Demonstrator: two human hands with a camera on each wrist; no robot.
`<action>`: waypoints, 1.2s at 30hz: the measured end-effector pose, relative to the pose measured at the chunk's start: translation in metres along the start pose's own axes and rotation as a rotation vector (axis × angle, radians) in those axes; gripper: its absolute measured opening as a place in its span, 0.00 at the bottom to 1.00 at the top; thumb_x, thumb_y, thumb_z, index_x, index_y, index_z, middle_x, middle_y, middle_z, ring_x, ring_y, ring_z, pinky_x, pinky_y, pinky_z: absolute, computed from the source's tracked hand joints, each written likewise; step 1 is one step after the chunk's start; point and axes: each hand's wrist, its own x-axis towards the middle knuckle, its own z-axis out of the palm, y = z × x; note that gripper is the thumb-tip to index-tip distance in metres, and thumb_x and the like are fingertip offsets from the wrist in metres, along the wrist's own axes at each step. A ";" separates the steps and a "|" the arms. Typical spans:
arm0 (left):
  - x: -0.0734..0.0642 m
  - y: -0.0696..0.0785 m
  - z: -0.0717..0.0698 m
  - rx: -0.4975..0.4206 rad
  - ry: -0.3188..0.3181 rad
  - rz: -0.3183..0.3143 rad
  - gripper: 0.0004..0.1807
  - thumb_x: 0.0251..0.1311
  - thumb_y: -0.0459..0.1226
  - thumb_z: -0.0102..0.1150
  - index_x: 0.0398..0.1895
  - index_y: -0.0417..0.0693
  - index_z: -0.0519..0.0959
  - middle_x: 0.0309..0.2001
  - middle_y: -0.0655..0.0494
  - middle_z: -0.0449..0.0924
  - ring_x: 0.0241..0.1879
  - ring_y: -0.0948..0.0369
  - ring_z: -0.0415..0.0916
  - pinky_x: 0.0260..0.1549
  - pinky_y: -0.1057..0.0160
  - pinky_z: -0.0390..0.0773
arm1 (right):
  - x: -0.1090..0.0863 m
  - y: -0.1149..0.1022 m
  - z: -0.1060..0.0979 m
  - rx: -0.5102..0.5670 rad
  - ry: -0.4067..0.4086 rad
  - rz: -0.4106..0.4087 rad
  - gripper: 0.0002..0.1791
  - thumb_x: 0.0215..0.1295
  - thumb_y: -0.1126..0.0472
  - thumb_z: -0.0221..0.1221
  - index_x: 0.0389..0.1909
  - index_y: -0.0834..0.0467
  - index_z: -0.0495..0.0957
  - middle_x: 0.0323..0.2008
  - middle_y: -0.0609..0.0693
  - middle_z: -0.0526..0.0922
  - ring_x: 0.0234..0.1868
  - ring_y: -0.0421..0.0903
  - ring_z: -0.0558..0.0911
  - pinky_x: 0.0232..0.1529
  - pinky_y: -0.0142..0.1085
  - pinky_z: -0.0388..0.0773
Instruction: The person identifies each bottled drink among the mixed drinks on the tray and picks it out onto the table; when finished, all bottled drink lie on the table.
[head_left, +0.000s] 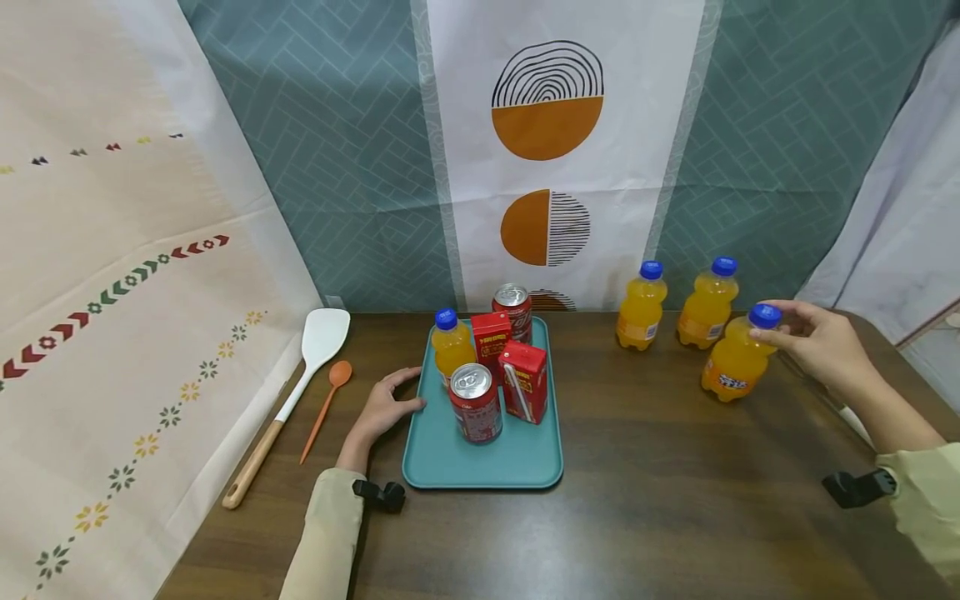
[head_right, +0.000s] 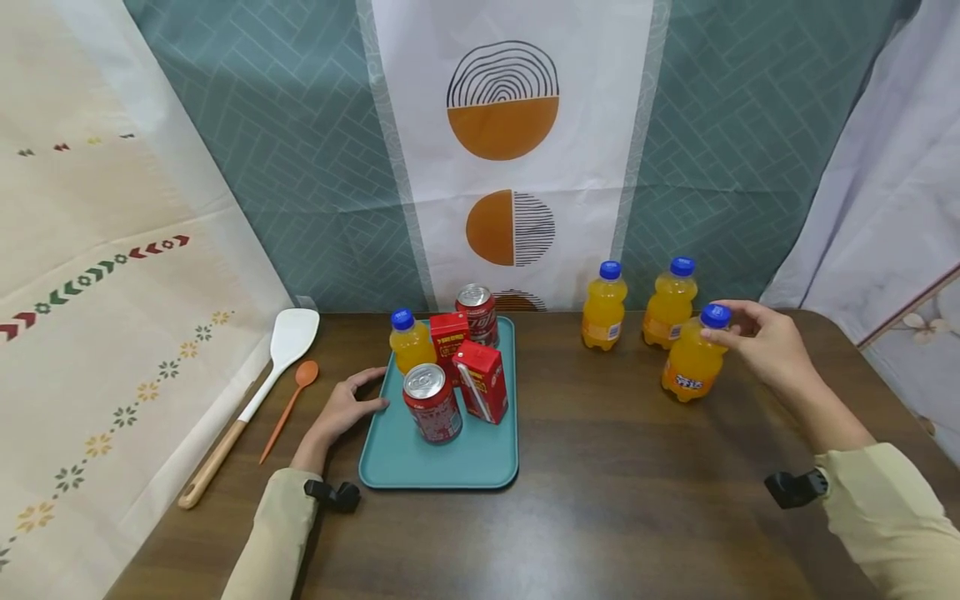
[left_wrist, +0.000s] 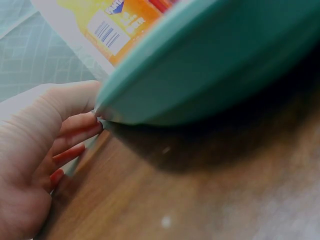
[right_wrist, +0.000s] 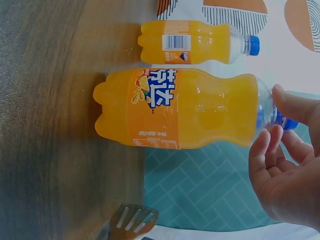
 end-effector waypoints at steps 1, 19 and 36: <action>0.000 0.000 0.000 0.001 -0.001 -0.001 0.33 0.55 0.35 0.66 0.66 0.42 0.71 0.71 0.40 0.64 0.74 0.44 0.54 0.74 0.41 0.51 | 0.000 0.000 0.000 -0.006 -0.004 0.004 0.34 0.64 0.46 0.62 0.61 0.65 0.69 0.24 0.32 0.71 0.27 0.32 0.69 0.25 0.26 0.73; 0.000 -0.002 0.000 0.011 -0.002 0.018 0.33 0.55 0.36 0.66 0.67 0.42 0.70 0.71 0.41 0.65 0.74 0.44 0.55 0.73 0.39 0.52 | 0.002 -0.002 -0.013 0.000 -0.110 0.044 0.36 0.64 0.41 0.59 0.65 0.60 0.66 0.28 0.22 0.73 0.31 0.23 0.73 0.31 0.21 0.73; 0.000 -0.002 0.000 0.016 0.009 0.028 0.33 0.54 0.35 0.66 0.66 0.40 0.71 0.70 0.38 0.64 0.73 0.42 0.55 0.73 0.40 0.52 | -0.006 -0.036 -0.027 0.149 0.048 0.049 0.22 0.64 0.42 0.59 0.59 0.36 0.71 0.30 0.25 0.75 0.36 0.34 0.70 0.31 0.23 0.67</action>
